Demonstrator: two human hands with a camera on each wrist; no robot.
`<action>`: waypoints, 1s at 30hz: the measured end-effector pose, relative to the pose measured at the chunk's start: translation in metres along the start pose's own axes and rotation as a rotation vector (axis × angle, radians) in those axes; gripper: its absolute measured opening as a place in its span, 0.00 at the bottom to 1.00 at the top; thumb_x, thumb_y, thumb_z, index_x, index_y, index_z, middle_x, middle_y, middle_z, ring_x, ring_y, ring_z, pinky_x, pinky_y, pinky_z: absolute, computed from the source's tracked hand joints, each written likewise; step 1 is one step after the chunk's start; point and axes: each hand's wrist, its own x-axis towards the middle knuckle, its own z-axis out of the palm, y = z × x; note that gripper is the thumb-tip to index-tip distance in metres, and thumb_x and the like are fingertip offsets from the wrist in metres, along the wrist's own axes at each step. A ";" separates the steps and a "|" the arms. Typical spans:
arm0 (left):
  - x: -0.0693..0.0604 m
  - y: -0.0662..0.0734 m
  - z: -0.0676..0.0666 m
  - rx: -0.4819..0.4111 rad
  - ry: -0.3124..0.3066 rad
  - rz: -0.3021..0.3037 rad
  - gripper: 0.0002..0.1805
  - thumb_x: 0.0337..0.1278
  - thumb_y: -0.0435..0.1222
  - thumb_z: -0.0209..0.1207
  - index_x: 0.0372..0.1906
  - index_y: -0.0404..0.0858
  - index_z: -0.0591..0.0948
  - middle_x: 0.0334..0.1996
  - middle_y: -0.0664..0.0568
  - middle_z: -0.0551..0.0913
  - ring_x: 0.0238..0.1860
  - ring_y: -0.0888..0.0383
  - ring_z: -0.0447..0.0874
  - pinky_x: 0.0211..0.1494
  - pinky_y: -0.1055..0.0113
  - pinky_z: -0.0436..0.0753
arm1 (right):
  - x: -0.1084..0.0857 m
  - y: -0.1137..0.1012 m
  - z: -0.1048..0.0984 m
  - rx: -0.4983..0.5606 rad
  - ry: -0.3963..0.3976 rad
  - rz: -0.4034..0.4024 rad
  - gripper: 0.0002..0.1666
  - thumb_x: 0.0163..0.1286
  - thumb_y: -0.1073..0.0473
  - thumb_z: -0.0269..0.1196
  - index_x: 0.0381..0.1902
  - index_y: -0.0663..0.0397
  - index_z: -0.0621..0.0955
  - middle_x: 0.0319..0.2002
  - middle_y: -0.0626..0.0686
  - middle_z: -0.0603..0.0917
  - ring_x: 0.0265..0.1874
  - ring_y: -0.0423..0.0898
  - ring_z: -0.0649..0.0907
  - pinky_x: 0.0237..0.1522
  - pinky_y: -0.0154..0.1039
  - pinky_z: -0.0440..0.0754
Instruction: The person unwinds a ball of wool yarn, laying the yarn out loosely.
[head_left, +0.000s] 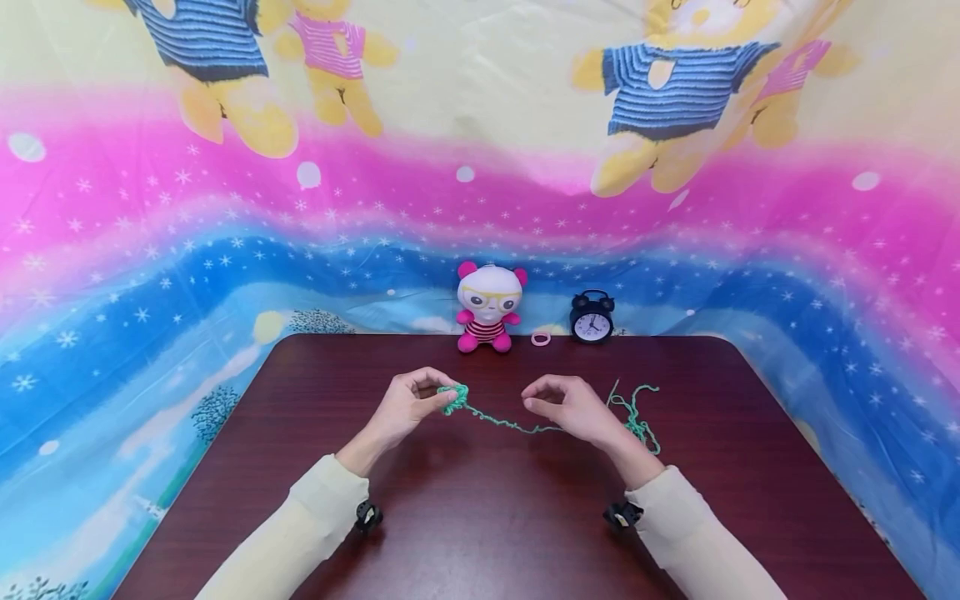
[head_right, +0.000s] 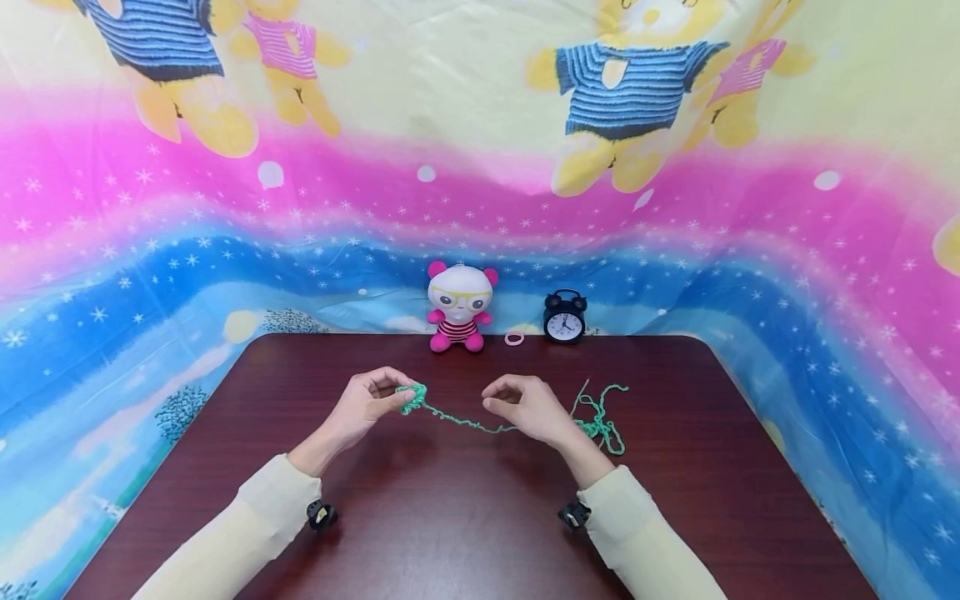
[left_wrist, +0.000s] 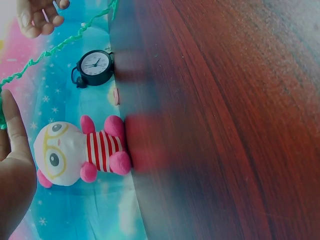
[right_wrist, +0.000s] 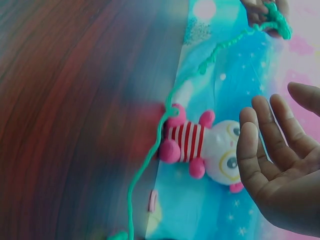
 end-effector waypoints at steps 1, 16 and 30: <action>0.000 0.000 0.000 0.000 0.000 -0.001 0.13 0.60 0.36 0.67 0.46 0.33 0.84 0.39 0.53 0.88 0.33 0.61 0.85 0.42 0.61 0.88 | 0.001 -0.001 0.003 0.000 -0.001 -0.004 0.09 0.68 0.50 0.67 0.44 0.43 0.86 0.40 0.47 0.88 0.38 0.43 0.84 0.40 0.38 0.84; 0.001 0.001 0.004 -0.008 -0.015 0.000 0.13 0.59 0.34 0.68 0.45 0.31 0.83 0.41 0.49 0.88 0.34 0.60 0.86 0.43 0.56 0.89 | 0.013 -0.017 0.033 -0.026 -0.038 -0.049 0.07 0.67 0.48 0.68 0.43 0.35 0.86 0.40 0.41 0.87 0.41 0.42 0.83 0.44 0.40 0.82; 0.001 0.003 0.006 -0.035 -0.038 0.002 0.13 0.60 0.33 0.67 0.46 0.30 0.82 0.39 0.56 0.88 0.36 0.60 0.87 0.44 0.58 0.89 | 0.023 -0.026 0.050 0.002 -0.088 -0.113 0.09 0.67 0.51 0.68 0.44 0.41 0.87 0.40 0.42 0.88 0.40 0.39 0.84 0.47 0.38 0.84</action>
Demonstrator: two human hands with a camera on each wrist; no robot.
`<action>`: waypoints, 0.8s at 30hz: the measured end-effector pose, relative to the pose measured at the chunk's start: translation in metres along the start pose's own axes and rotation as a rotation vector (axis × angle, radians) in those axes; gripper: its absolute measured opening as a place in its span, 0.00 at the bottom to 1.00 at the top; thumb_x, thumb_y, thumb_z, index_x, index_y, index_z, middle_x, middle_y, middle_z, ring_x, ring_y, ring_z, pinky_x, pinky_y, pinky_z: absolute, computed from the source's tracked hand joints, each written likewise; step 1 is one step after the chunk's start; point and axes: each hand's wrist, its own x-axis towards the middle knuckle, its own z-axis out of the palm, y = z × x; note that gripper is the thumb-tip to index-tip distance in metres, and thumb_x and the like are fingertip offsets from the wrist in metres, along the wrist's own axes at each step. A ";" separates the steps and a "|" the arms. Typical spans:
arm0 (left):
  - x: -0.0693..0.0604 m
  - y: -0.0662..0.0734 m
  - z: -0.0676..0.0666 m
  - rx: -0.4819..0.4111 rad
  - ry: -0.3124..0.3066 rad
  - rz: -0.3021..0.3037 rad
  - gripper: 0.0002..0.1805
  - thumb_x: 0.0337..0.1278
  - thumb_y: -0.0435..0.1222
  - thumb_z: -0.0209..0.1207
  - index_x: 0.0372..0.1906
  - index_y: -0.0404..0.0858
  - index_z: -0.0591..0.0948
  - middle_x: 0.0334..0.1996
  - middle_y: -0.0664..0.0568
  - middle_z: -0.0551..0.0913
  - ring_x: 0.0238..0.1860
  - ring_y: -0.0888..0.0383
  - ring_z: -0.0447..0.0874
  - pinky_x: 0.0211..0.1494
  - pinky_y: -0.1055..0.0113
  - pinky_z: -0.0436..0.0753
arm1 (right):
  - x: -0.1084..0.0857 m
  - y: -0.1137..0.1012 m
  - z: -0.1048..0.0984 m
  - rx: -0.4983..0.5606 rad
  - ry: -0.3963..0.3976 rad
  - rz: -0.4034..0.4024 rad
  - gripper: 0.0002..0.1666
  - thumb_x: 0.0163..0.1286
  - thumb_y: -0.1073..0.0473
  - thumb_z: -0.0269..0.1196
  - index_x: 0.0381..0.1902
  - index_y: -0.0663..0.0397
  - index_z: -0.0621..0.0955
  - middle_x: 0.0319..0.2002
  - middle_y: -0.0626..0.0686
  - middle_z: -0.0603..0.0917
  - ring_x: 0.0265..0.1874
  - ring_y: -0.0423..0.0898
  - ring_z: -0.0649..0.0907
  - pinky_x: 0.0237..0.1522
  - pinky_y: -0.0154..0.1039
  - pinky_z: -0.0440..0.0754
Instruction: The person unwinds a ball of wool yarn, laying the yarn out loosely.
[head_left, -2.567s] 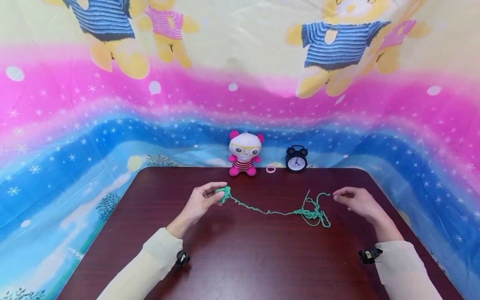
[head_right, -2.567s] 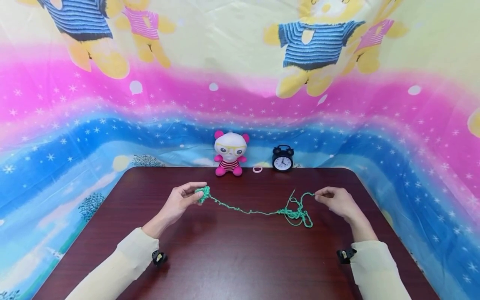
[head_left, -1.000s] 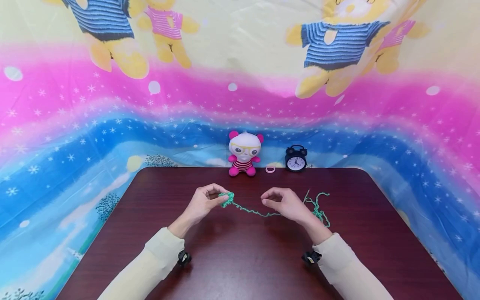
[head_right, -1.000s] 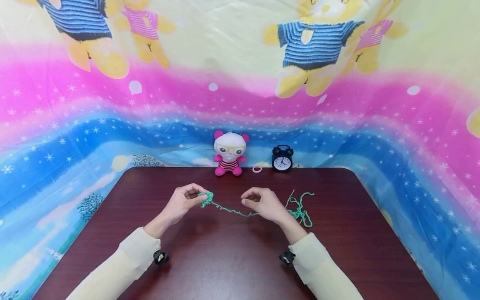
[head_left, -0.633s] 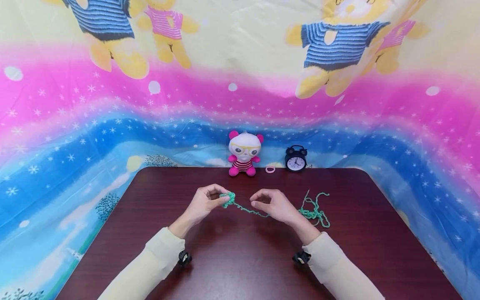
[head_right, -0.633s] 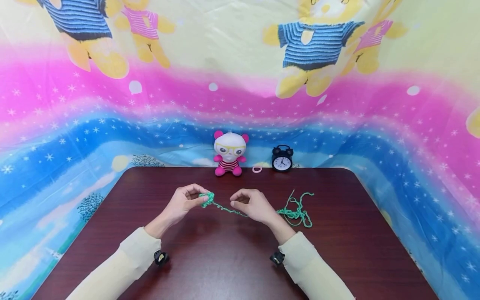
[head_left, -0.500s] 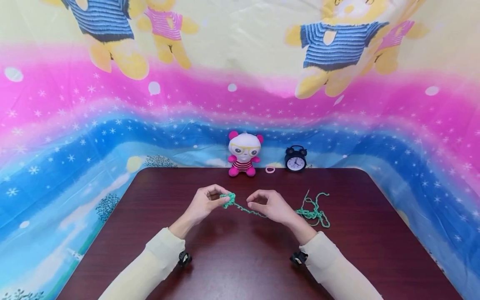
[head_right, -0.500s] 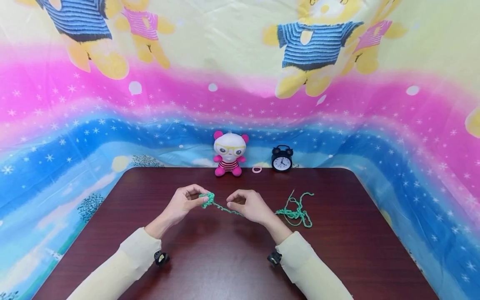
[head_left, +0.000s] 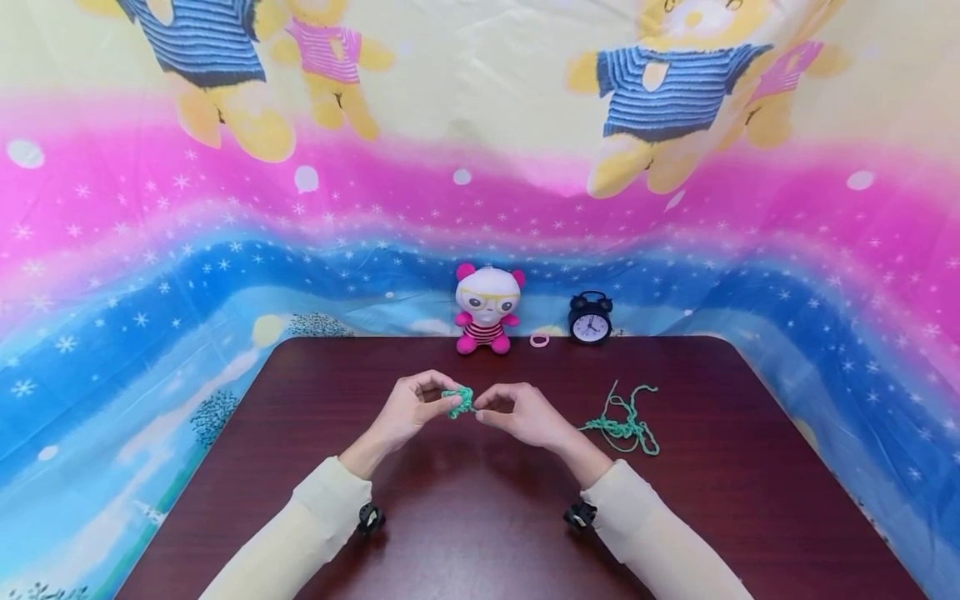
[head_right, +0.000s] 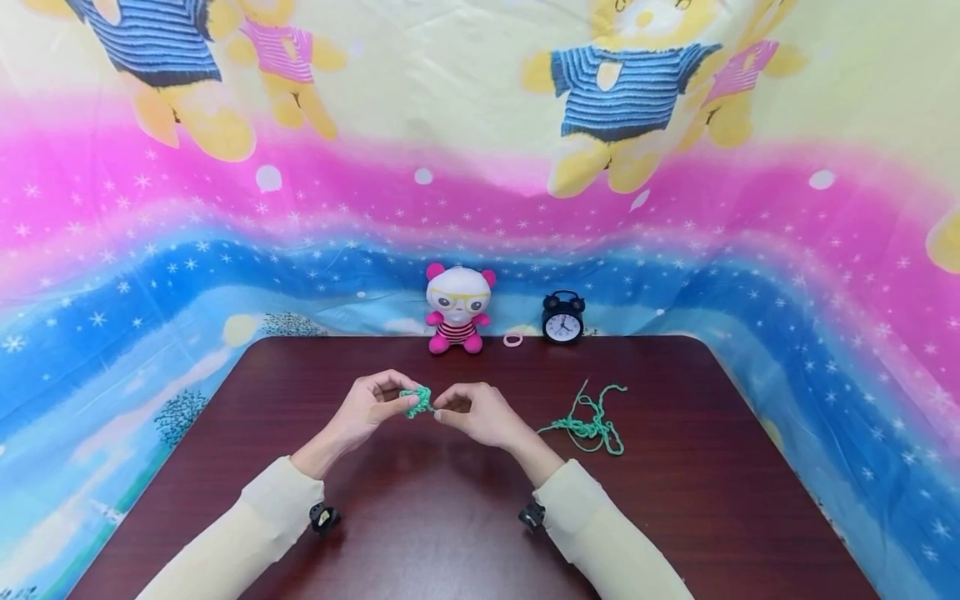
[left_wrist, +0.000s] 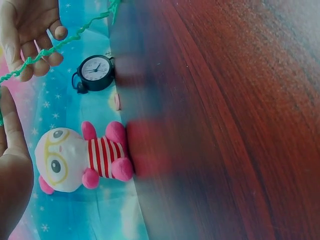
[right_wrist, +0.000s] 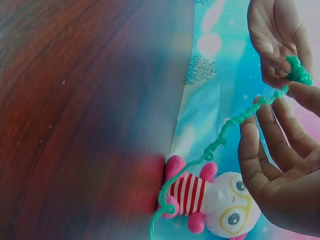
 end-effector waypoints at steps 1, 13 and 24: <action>0.000 0.000 0.000 -0.001 0.000 -0.002 0.14 0.60 0.33 0.67 0.47 0.30 0.82 0.39 0.56 0.87 0.36 0.60 0.87 0.44 0.59 0.89 | 0.001 0.001 0.001 -0.009 -0.002 -0.007 0.09 0.67 0.51 0.68 0.43 0.42 0.87 0.39 0.42 0.88 0.40 0.39 0.84 0.47 0.38 0.84; -0.004 0.001 0.001 -0.058 -0.009 -0.020 0.09 0.67 0.36 0.61 0.43 0.35 0.75 0.35 0.57 0.86 0.34 0.60 0.86 0.42 0.60 0.89 | -0.001 0.004 -0.009 -0.060 0.040 0.035 0.04 0.70 0.49 0.66 0.35 0.34 0.86 0.30 0.43 0.85 0.29 0.45 0.80 0.35 0.41 0.81; -0.004 0.002 -0.001 -0.083 -0.070 0.022 0.22 0.68 0.32 0.59 0.65 0.34 0.74 0.41 0.54 0.85 0.36 0.62 0.87 0.46 0.55 0.89 | -0.008 0.008 -0.041 -0.063 0.150 0.107 0.09 0.72 0.48 0.63 0.41 0.42 0.86 0.26 0.50 0.82 0.23 0.46 0.77 0.29 0.41 0.77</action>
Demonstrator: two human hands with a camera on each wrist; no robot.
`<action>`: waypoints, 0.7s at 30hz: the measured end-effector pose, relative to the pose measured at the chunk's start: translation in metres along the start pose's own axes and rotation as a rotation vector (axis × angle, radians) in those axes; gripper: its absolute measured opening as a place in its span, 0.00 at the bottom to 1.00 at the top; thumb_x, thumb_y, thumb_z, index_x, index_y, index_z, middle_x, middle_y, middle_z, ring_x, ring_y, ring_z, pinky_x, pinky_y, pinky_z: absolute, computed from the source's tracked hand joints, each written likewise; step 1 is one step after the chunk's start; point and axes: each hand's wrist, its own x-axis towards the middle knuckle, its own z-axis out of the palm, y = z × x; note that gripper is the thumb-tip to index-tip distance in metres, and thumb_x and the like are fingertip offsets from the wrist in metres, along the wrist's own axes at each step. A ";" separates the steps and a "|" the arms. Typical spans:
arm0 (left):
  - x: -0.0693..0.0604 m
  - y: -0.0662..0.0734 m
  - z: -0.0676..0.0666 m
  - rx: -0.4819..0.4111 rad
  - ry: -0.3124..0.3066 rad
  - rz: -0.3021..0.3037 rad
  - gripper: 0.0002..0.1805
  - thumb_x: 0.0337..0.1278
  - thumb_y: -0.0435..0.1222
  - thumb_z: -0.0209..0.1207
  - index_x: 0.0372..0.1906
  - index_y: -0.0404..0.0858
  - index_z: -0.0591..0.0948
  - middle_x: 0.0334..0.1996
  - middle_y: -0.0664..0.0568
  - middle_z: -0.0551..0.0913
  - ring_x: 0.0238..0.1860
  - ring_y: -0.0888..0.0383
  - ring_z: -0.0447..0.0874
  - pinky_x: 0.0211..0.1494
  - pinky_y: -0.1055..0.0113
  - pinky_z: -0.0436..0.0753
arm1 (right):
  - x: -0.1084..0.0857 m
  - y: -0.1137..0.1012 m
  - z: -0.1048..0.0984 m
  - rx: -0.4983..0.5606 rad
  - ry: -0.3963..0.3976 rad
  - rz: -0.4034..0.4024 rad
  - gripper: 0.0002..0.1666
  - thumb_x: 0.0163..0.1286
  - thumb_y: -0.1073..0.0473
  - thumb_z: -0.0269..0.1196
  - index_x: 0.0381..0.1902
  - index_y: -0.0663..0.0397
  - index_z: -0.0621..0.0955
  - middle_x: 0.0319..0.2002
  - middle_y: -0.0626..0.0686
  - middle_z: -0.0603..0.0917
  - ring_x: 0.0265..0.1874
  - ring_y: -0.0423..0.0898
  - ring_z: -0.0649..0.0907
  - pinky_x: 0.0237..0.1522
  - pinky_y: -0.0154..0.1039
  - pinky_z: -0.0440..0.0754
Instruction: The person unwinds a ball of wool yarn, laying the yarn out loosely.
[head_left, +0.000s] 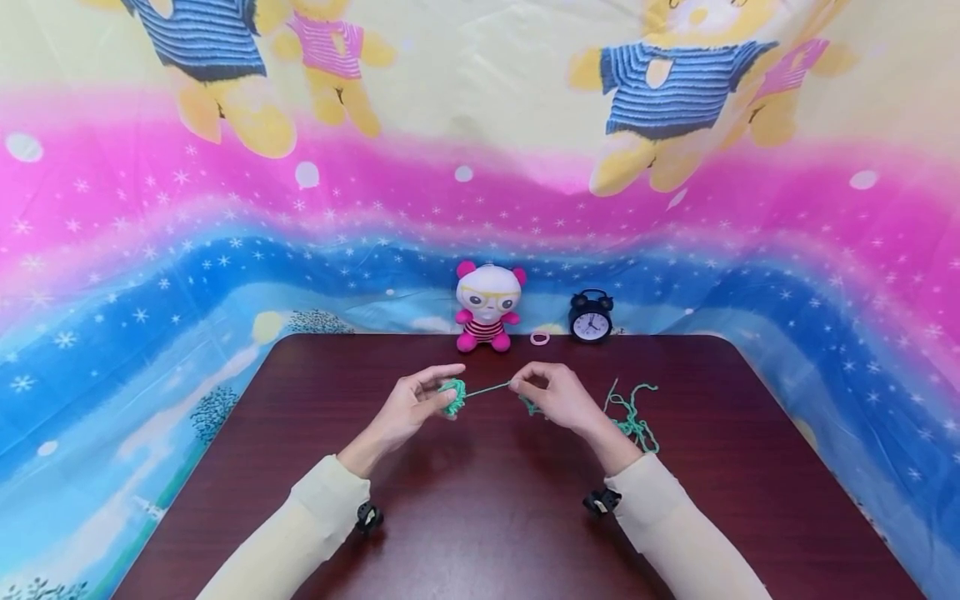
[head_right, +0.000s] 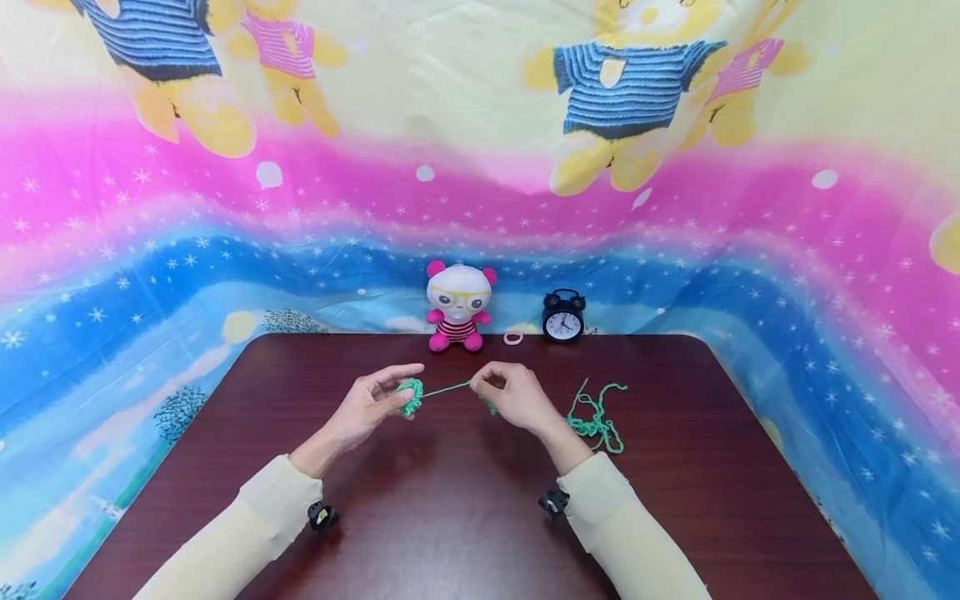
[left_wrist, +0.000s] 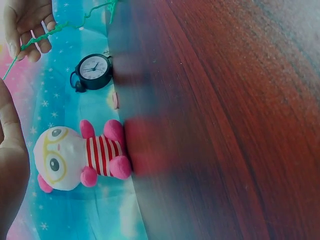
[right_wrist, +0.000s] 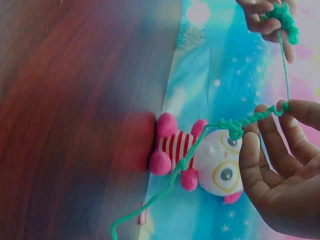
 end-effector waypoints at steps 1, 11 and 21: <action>0.000 0.000 0.000 -0.004 -0.013 0.007 0.24 0.69 0.32 0.59 0.67 0.34 0.74 0.41 0.54 0.85 0.37 0.62 0.88 0.47 0.54 0.89 | 0.000 0.001 -0.002 0.002 0.005 0.004 0.10 0.72 0.48 0.63 0.41 0.44 0.86 0.26 0.51 0.82 0.23 0.46 0.77 0.29 0.41 0.77; -0.001 -0.004 -0.002 -0.075 -0.077 0.065 0.07 0.67 0.29 0.59 0.45 0.28 0.79 0.36 0.52 0.87 0.38 0.58 0.90 0.47 0.58 0.89 | -0.001 0.008 -0.011 0.002 0.026 0.011 0.09 0.72 0.48 0.63 0.41 0.42 0.86 0.27 0.51 0.83 0.26 0.47 0.79 0.32 0.41 0.77; -0.002 -0.004 -0.002 -0.054 -0.027 0.006 0.11 0.58 0.27 0.66 0.44 0.31 0.79 0.44 0.52 0.88 0.40 0.61 0.90 0.49 0.65 0.88 | -0.004 0.013 -0.022 0.007 0.053 0.028 0.09 0.73 0.47 0.62 0.41 0.42 0.86 0.29 0.55 0.84 0.21 0.47 0.76 0.25 0.40 0.76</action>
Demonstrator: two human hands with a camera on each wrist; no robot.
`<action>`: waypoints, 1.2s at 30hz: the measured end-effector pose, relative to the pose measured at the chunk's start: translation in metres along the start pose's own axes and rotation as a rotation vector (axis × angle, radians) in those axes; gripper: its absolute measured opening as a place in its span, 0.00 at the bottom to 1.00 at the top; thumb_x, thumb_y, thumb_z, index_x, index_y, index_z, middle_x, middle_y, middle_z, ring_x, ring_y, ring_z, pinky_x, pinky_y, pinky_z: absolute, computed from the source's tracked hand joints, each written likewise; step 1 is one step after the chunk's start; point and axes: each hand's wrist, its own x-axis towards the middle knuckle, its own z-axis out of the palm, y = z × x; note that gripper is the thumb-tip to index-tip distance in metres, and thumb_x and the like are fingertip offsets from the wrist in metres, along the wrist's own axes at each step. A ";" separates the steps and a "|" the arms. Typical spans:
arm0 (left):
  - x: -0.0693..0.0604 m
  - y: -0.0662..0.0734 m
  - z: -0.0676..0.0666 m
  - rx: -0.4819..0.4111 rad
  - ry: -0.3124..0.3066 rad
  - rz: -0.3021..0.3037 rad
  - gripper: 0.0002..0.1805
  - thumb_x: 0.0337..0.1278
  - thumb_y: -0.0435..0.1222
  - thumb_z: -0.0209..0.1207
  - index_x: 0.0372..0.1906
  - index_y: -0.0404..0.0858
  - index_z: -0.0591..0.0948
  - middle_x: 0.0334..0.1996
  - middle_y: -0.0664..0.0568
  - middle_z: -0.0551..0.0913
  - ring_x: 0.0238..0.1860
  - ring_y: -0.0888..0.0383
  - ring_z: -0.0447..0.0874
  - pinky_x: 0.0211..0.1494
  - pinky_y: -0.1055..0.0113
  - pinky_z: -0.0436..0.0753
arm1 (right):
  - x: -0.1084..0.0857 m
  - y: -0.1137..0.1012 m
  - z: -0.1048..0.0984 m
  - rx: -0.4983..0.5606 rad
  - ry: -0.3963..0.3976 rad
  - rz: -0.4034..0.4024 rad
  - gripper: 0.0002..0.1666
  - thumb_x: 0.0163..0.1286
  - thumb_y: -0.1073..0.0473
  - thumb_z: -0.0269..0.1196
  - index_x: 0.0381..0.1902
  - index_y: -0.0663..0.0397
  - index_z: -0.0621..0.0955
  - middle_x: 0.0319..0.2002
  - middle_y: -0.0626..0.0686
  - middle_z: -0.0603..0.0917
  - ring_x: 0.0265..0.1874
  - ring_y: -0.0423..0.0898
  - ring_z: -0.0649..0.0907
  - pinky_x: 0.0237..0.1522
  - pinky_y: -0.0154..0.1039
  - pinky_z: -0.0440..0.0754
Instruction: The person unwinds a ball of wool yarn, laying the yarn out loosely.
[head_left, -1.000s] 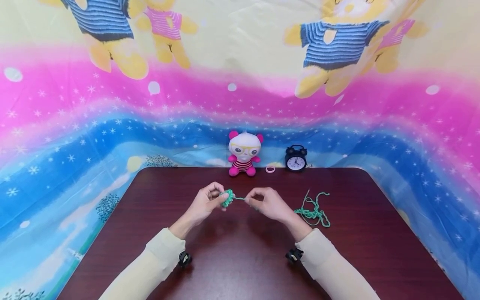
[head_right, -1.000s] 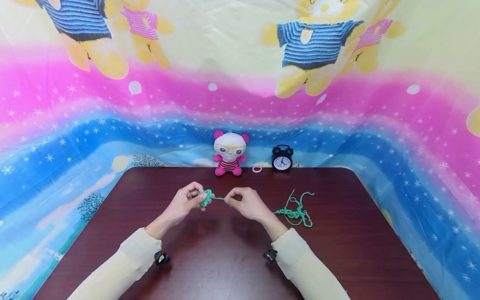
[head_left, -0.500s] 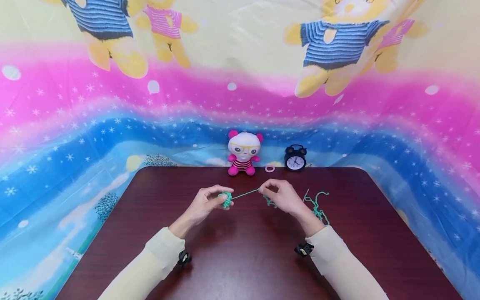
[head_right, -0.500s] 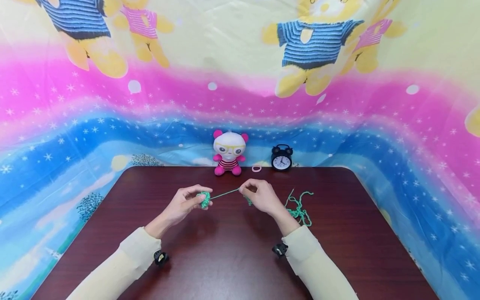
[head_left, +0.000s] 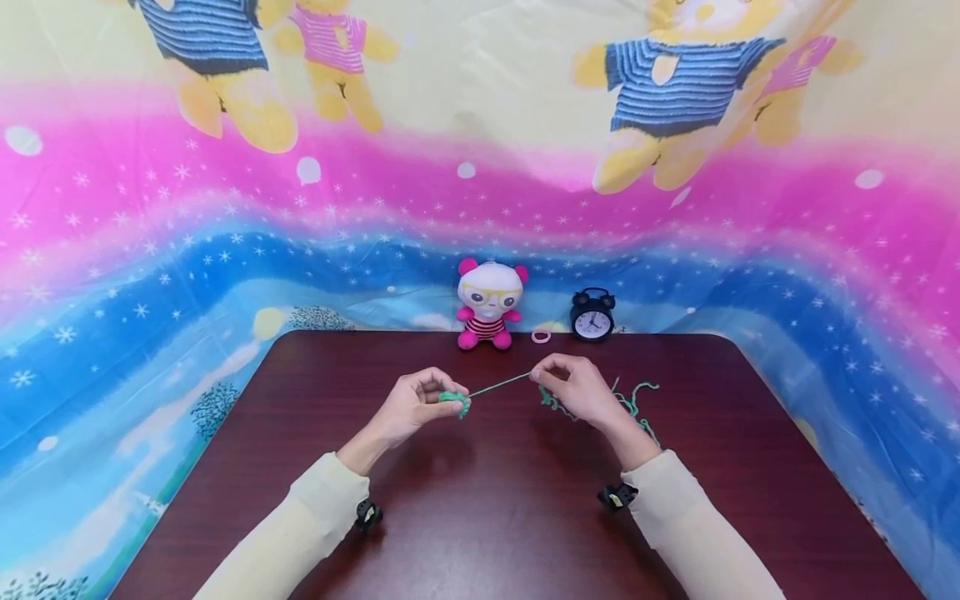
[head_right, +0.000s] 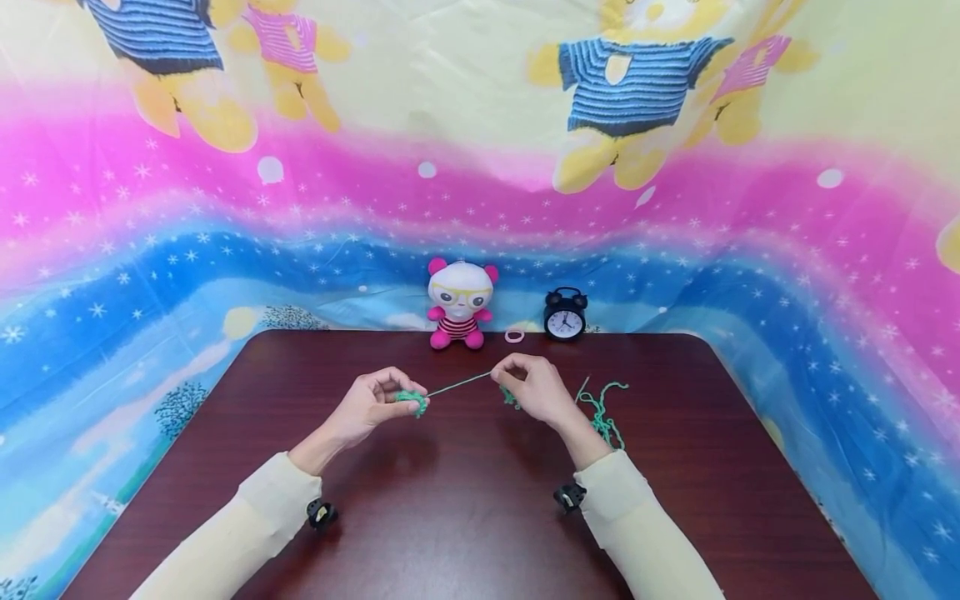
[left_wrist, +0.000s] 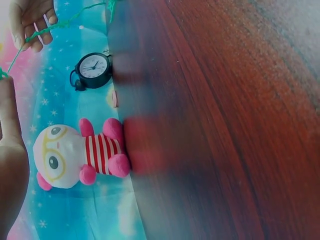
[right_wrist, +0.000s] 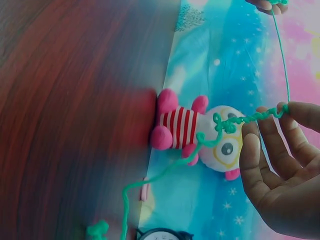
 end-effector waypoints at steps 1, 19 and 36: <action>0.000 0.000 0.000 0.009 0.002 -0.008 0.14 0.58 0.27 0.66 0.48 0.30 0.79 0.44 0.53 0.88 0.41 0.61 0.90 0.49 0.66 0.88 | 0.000 0.001 -0.001 -0.004 0.005 -0.005 0.09 0.73 0.47 0.62 0.41 0.43 0.86 0.30 0.55 0.85 0.22 0.47 0.77 0.27 0.40 0.76; 0.002 0.000 -0.005 0.106 0.183 -0.084 0.18 0.64 0.39 0.65 0.50 0.29 0.80 0.39 0.51 0.84 0.42 0.50 0.90 0.50 0.50 0.88 | -0.008 0.021 -0.039 0.009 0.070 0.104 0.17 0.74 0.44 0.60 0.47 0.48 0.85 0.48 0.55 0.87 0.43 0.52 0.84 0.43 0.43 0.85; 0.003 0.003 -0.005 0.012 0.295 0.017 0.07 0.67 0.33 0.61 0.39 0.37 0.73 0.27 0.61 0.85 0.32 0.60 0.85 0.36 0.66 0.87 | -0.018 0.044 -0.075 -0.004 0.164 0.157 0.21 0.75 0.42 0.57 0.50 0.51 0.84 0.53 0.59 0.85 0.41 0.51 0.84 0.39 0.39 0.84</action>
